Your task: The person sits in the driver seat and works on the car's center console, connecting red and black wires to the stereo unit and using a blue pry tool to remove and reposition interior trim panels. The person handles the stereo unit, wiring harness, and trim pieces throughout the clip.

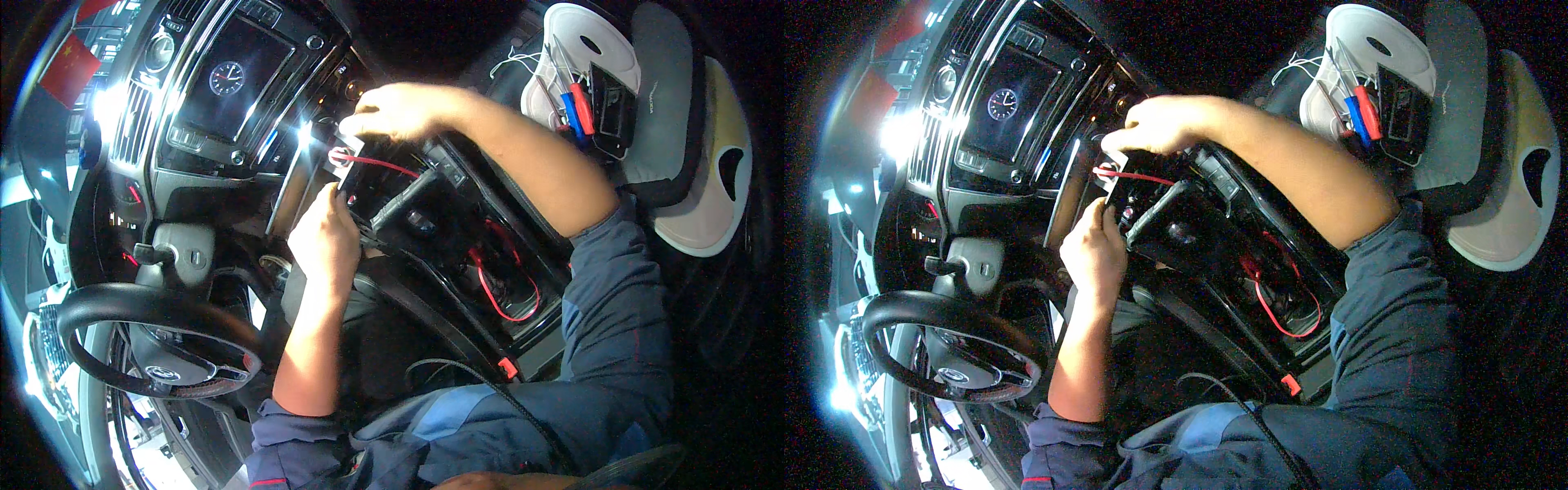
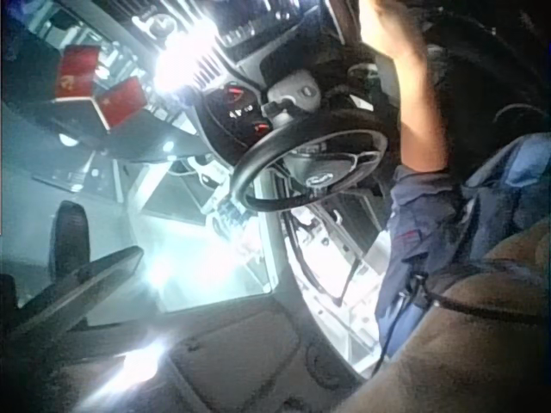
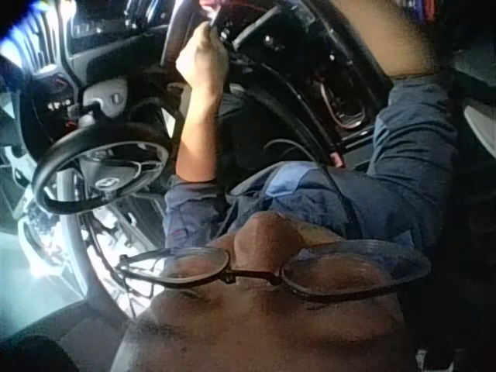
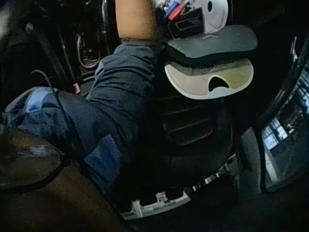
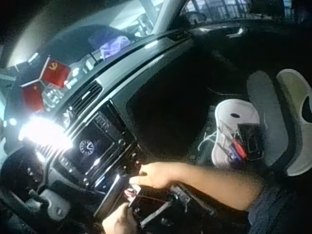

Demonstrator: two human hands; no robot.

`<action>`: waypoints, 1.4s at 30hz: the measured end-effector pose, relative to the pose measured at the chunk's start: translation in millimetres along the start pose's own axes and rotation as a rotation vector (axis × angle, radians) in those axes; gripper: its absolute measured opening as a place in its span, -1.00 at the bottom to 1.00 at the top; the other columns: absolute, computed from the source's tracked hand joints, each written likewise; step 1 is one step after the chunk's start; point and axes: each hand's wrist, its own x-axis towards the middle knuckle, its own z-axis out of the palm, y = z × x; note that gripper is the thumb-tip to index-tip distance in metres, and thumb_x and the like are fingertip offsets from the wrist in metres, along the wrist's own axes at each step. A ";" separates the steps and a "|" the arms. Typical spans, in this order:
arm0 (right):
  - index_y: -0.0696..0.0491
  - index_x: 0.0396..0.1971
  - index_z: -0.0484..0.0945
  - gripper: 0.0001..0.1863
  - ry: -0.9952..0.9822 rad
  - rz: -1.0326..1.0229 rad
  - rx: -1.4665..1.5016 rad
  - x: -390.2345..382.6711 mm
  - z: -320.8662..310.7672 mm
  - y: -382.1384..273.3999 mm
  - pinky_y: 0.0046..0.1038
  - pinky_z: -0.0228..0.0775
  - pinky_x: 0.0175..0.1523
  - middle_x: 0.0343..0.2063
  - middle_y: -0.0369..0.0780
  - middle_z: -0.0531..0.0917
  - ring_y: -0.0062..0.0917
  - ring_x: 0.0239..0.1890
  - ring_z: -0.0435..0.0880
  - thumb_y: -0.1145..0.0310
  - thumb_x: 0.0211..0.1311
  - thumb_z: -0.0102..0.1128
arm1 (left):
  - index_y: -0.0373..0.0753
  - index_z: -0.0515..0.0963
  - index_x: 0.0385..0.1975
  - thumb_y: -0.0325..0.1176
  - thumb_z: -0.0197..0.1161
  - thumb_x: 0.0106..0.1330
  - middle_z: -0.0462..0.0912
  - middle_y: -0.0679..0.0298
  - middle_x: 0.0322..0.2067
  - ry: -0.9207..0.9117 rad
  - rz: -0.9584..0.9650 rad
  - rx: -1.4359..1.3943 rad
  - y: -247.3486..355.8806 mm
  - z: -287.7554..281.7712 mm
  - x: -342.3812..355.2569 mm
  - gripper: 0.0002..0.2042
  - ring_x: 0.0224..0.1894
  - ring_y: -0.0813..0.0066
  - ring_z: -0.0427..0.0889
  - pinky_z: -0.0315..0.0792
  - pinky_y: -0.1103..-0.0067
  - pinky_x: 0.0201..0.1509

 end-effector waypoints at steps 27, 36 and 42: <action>0.14 -0.14 0.67 -0.76 -0.131 -0.059 1.308 6.5 -7.5 116.4 -0.26 0.72 -0.07 -0.21 -0.13 0.80 -0.41 -0.22 0.80 0.35 0.45 0.06 | -0.09 -0.02 0.59 -0.14 0.20 0.56 0.44 0.08 0.19 -0.264 -0.724 -1.342 -8.7 3.4 9.7 -0.27 0.01 0.25 0.69 0.71 0.29 -0.01; 0.22 -0.15 0.69 -0.56 -0.076 -0.015 1.314 13.8 -5.5 124.8 -0.18 0.64 0.03 -0.23 -0.09 0.80 -0.27 -0.22 0.78 0.12 0.42 0.02 | -0.14 0.11 0.54 -0.26 0.19 0.56 0.53 0.09 0.10 -0.212 -0.578 -1.490 10.0 -7.2 43.6 -0.37 -0.13 0.27 0.72 0.69 0.35 -0.04; 0.08 0.02 0.64 -0.55 -0.045 -0.070 1.357 6.3 -2.9 130.7 -0.04 0.59 0.10 -0.13 -0.15 0.75 -0.23 0.03 0.71 0.09 0.29 0.15 | -0.26 0.40 0.35 -0.12 0.23 0.52 0.63 0.12 -0.09 -0.198 -0.570 -1.356 12.7 -19.3 64.9 -0.48 -0.16 0.25 0.78 0.64 0.46 -0.15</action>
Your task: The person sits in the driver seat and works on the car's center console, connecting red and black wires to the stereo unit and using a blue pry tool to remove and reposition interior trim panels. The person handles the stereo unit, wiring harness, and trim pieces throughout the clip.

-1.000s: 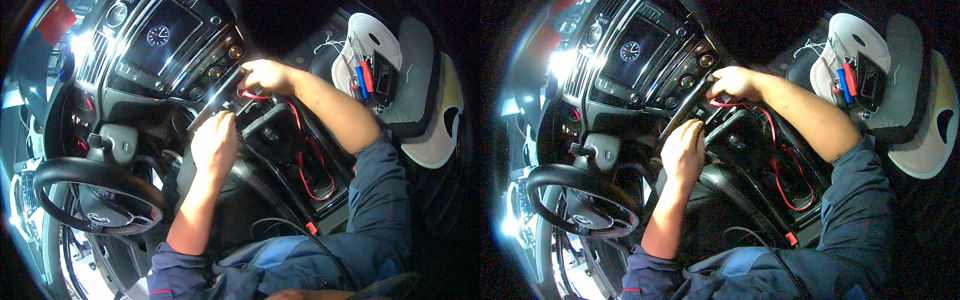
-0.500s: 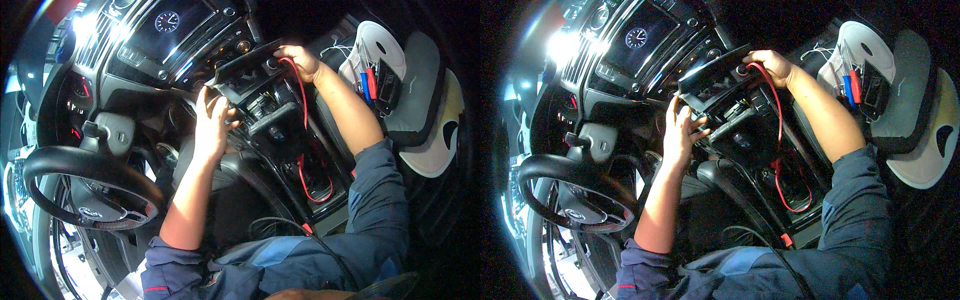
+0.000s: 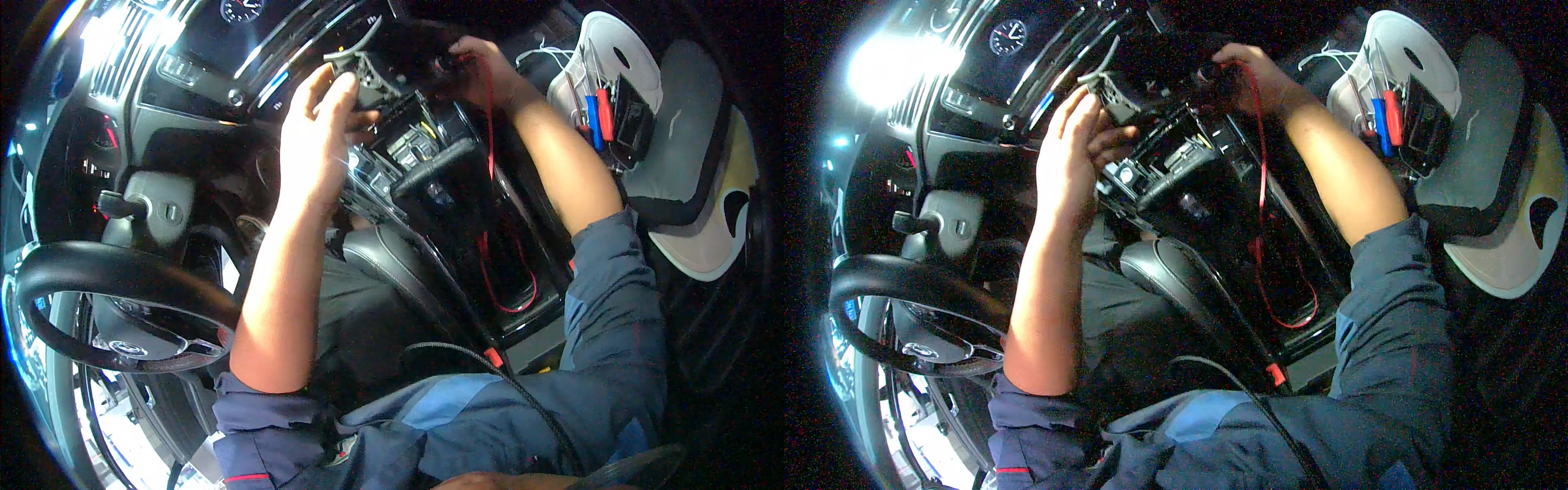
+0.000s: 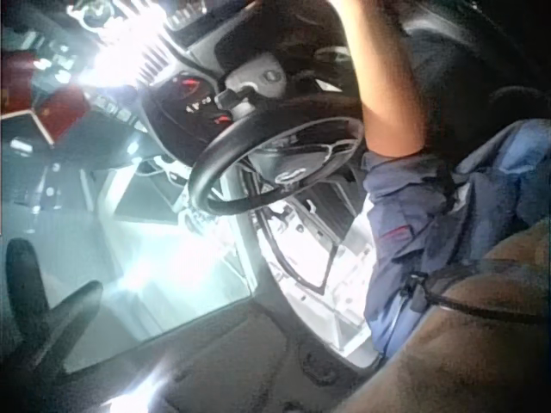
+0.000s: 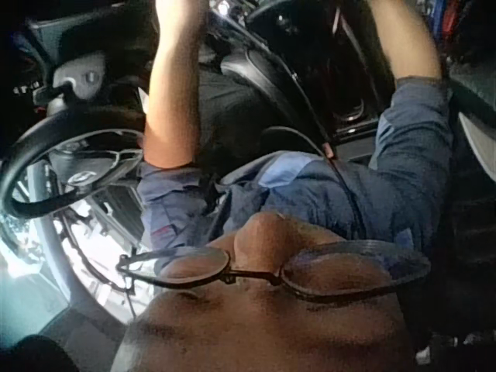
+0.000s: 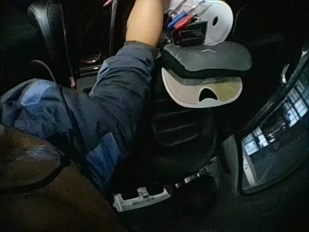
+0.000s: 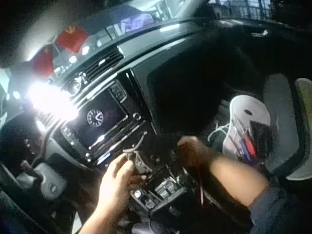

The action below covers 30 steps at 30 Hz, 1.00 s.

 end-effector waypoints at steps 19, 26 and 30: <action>0.20 -0.13 0.71 -0.56 0.010 -0.024 0.342 3.1 -19.9 7.0 -0.12 0.53 0.26 -0.10 -0.06 0.79 -0.15 0.00 0.75 0.14 0.28 0.07 | -0.34 0.49 0.28 -0.31 0.02 0.59 0.70 0.04 0.09 -0.026 0.101 -0.248 -40.3 7.9 51.5 -0.62 0.03 0.22 0.73 0.53 0.38 0.08; 0.08 -0.26 0.72 -0.66 0.133 -0.107 0.346 10.3 -28.7 11.0 -0.15 0.61 0.15 -0.18 -0.11 0.79 -0.19 -0.07 0.75 0.16 0.15 0.15 | -0.24 0.63 0.18 -0.28 0.24 0.49 0.79 0.13 -0.07 -0.031 0.346 0.569 -108.9 27.3 66.1 -0.66 -0.06 0.41 0.78 0.58 0.53 0.04; 0.07 -0.22 0.72 -0.65 0.203 -0.351 -0.110 4.8 -19.9 17.6 -0.15 0.59 0.18 -0.15 -0.12 0.79 -0.19 -0.02 0.74 0.14 0.21 0.12 | -0.21 0.65 0.08 -0.14 0.35 0.43 0.76 0.01 -0.04 -0.085 0.427 0.860 -120.3 32.5 85.8 -0.64 -0.01 0.01 0.75 0.60 0.36 0.06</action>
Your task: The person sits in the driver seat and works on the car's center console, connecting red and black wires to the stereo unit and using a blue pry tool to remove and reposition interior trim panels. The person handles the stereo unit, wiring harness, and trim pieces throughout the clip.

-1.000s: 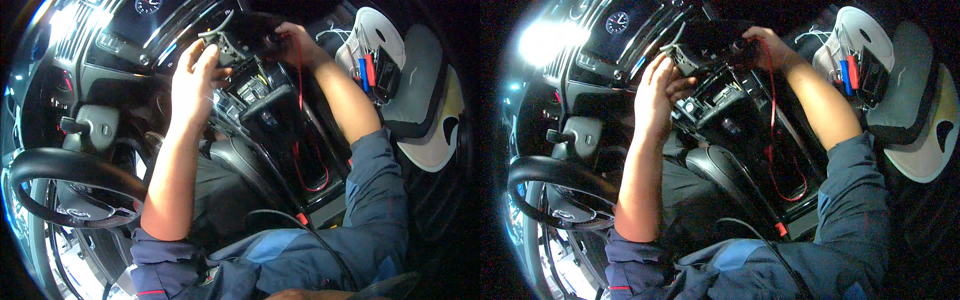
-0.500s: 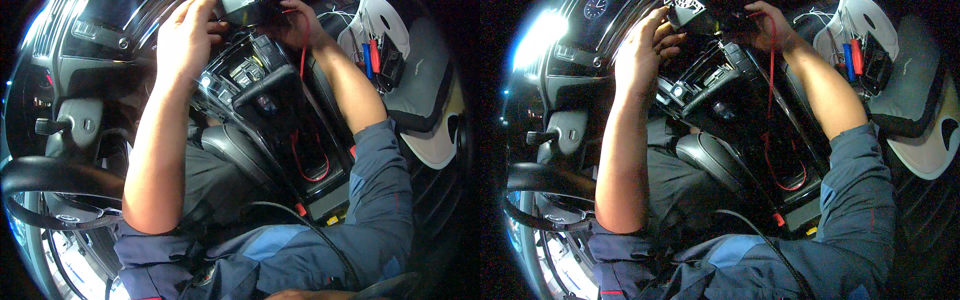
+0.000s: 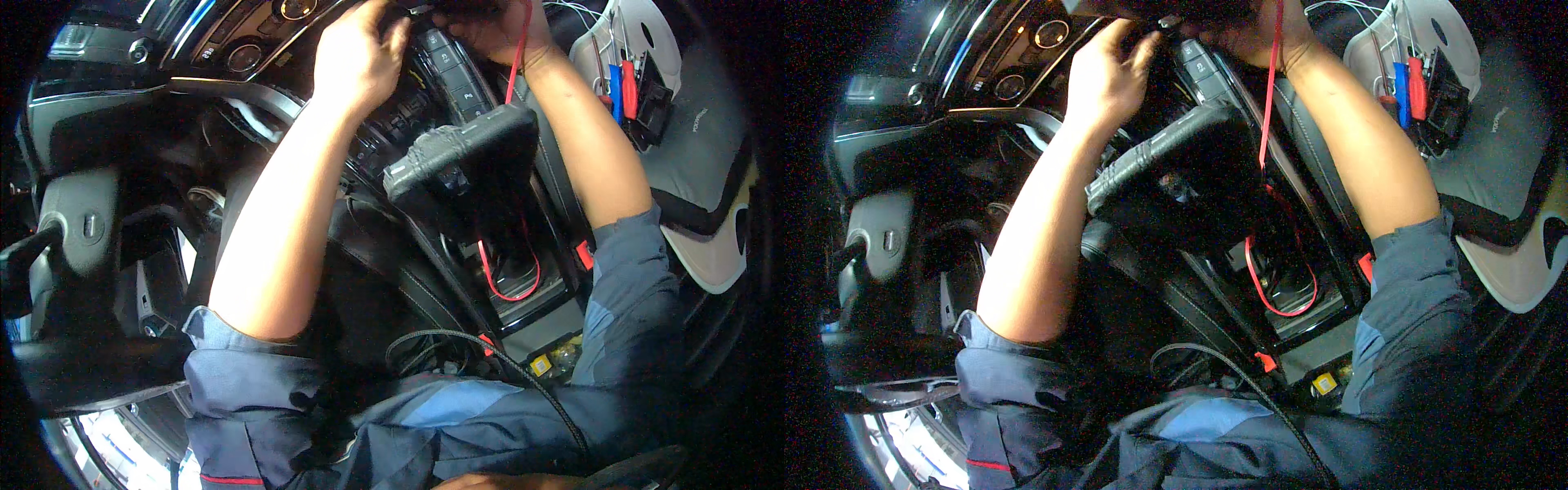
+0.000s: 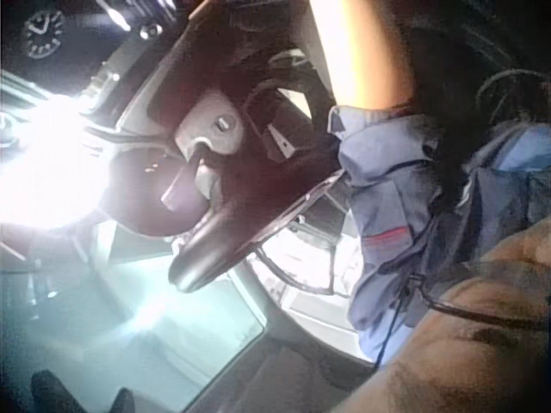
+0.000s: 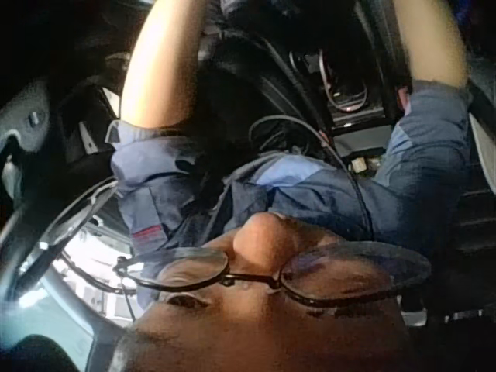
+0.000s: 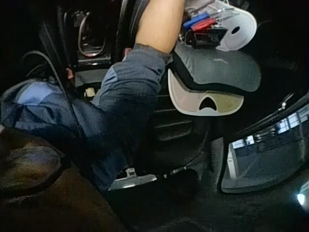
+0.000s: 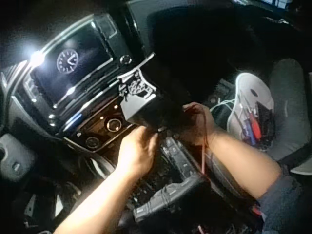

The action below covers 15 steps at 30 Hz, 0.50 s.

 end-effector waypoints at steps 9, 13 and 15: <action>0.08 -0.05 0.69 -0.57 0.062 0.152 0.299 -7.6 11.9 -2.4 0.07 0.57 0.17 -0.08 -0.10 0.78 -0.12 0.02 0.72 0.10 0.34 0.02 | -0.24 0.57 0.07 -0.39 0.29 0.39 0.68 -0.14 -0.09 0.081 0.347 -0.137 -6.9 3.4 10.6 -0.72 -0.01 -0.25 0.64 0.55 0.15 0.03; 0.10 0.10 0.65 -0.46 -0.093 0.247 0.323 -9.4 14.1 -5.3 0.04 0.60 0.15 -0.01 -0.07 0.76 -0.08 0.01 0.73 0.03 0.41 -0.09 | -0.23 0.56 0.08 -0.36 0.29 0.41 0.68 -0.14 -0.08 0.086 0.292 -0.107 -7.3 6.6 9.6 -0.71 -0.02 -0.25 0.64 0.55 0.13 0.01; 0.11 0.13 0.64 -0.43 -0.195 0.247 0.346 -9.6 14.9 -7.2 0.02 0.61 0.13 0.02 -0.05 0.75 -0.08 0.01 0.74 0.02 0.44 -0.13 | -0.23 0.56 0.08 -0.35 0.28 0.42 0.67 -0.13 -0.07 0.063 0.262 -0.078 -8.2 7.4 8.1 -0.72 -0.02 -0.25 0.64 0.56 0.12 0.00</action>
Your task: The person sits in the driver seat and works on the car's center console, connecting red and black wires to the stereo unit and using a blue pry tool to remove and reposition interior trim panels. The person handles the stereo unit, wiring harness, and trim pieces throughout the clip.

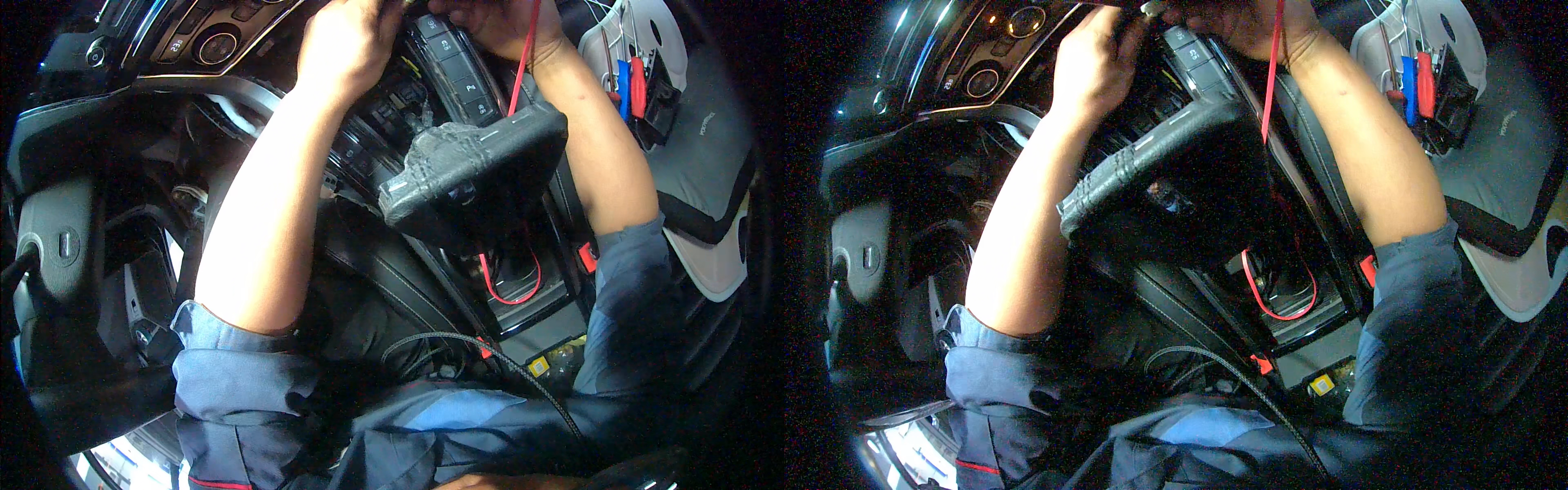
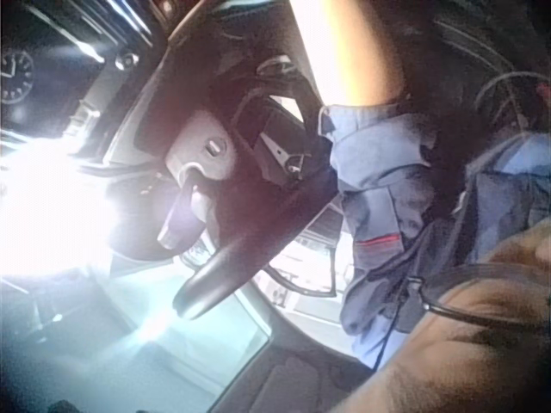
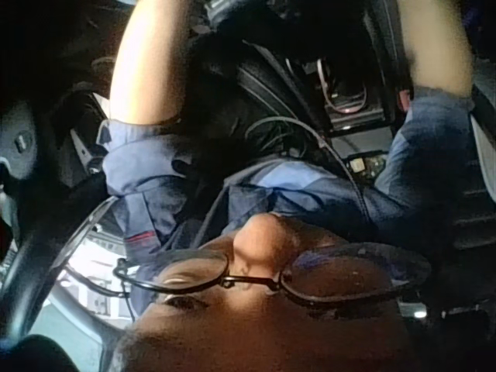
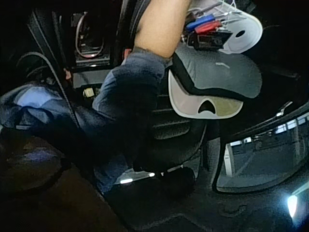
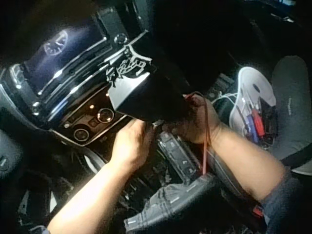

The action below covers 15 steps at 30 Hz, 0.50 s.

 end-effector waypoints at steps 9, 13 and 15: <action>0.19 0.11 0.63 -0.41 -0.096 -0.013 -0.008 -0.4 0.8 -0.7 0.01 0.65 0.09 0.03 0.02 0.73 -0.02 0.01 0.74 0.03 0.48 -0.19 | -0.17 0.52 0.14 -0.37 0.24 0.44 0.67 -0.11 -0.09 0.063 0.070 0.036 -0.8 3.1 -6.4 -0.69 -0.06 -0.26 0.65 0.57 0.13 -0.07; 0.21 0.10 0.62 -0.42 -0.131 -0.024 -0.001 1.9 3.1 0.3 -0.03 0.63 0.14 0.03 -0.01 0.74 -0.06 0.00 0.74 0.05 0.47 -0.17 | -0.16 0.51 0.18 -0.39 0.24 0.43 0.67 -0.12 -0.07 0.096 0.090 0.004 1.9 4.3 -7.5 -0.67 -0.06 -0.28 0.64 0.57 0.11 -0.07; 0.20 0.07 0.64 -0.45 0.048 -0.026 0.056 3.0 3.9 1.6 -0.07 0.61 0.18 0.02 -0.03 0.75 -0.11 -0.01 0.75 0.07 0.46 -0.15 | -0.16 0.49 0.20 -0.40 0.24 0.42 0.67 -0.12 -0.05 0.116 0.111 -0.003 2.5 5.4 -7.4 -0.64 -0.06 -0.30 0.64 0.57 0.10 -0.07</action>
